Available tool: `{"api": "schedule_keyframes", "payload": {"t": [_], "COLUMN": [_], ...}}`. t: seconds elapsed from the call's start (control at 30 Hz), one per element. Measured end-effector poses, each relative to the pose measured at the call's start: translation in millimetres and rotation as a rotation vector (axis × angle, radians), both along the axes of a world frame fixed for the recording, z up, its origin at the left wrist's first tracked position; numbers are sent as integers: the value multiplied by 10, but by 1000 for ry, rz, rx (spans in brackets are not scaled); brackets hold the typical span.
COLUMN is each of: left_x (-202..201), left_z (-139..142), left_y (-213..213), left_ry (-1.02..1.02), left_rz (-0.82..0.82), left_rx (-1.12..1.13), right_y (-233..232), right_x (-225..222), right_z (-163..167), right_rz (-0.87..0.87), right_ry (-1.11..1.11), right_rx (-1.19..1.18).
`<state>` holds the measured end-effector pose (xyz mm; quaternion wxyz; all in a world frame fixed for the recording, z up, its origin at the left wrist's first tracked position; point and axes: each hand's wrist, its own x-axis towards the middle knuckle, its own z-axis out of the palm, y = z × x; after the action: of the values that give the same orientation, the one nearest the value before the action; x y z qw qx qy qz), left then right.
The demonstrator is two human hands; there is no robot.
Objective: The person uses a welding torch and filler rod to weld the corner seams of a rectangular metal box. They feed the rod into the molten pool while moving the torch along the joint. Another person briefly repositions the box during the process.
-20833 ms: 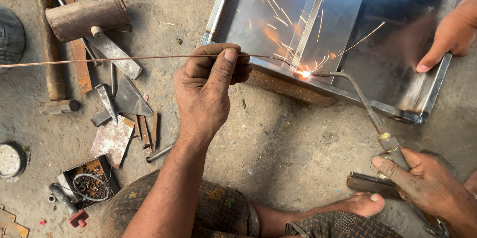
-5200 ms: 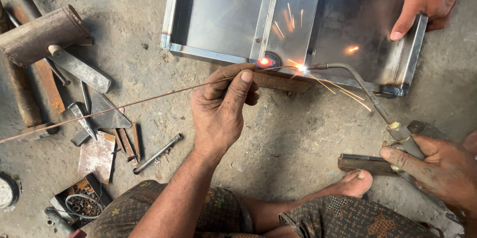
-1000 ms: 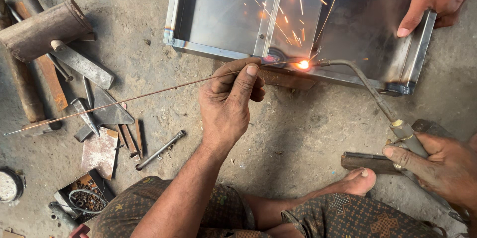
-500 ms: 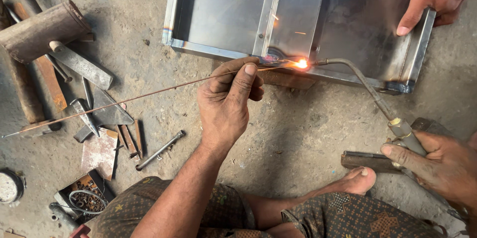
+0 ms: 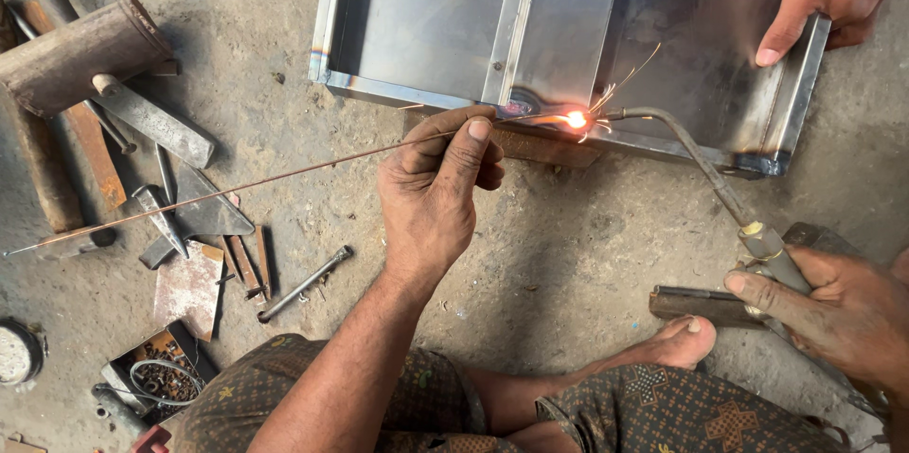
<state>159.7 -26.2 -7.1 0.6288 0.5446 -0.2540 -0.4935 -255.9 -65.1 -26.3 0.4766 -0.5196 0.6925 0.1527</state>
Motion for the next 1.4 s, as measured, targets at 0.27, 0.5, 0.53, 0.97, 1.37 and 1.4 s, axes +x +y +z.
{"api": "schedule_keyframes", "payload": {"t": [0.27, 0.5, 0.53, 0.97, 1.37, 1.4], "left_x": [-6, -5, -5, -15, -29, -30], "left_z": [-1, -17, -21, -74, -28, -34], "left_y": [6, 2, 2, 3, -2, -3], "left_ry": [29, 8, 9, 80, 40, 45], "left_rz": [9, 7, 7, 14, 21, 17], "left_rx": [-11, 8, 4, -12, -17, -21], "right_y": [-22, -24, -24, 6, -4, -5], "right_x": [96, 94, 79, 86, 113, 114], "right_z": [65, 82, 77, 56, 99, 99], "right_rz": [-40, -44, -34, -40, -30, -31], "right_ry": [33, 20, 30, 29, 29, 42], "right_rx": [30, 20, 18, -22, 3, 2]}}
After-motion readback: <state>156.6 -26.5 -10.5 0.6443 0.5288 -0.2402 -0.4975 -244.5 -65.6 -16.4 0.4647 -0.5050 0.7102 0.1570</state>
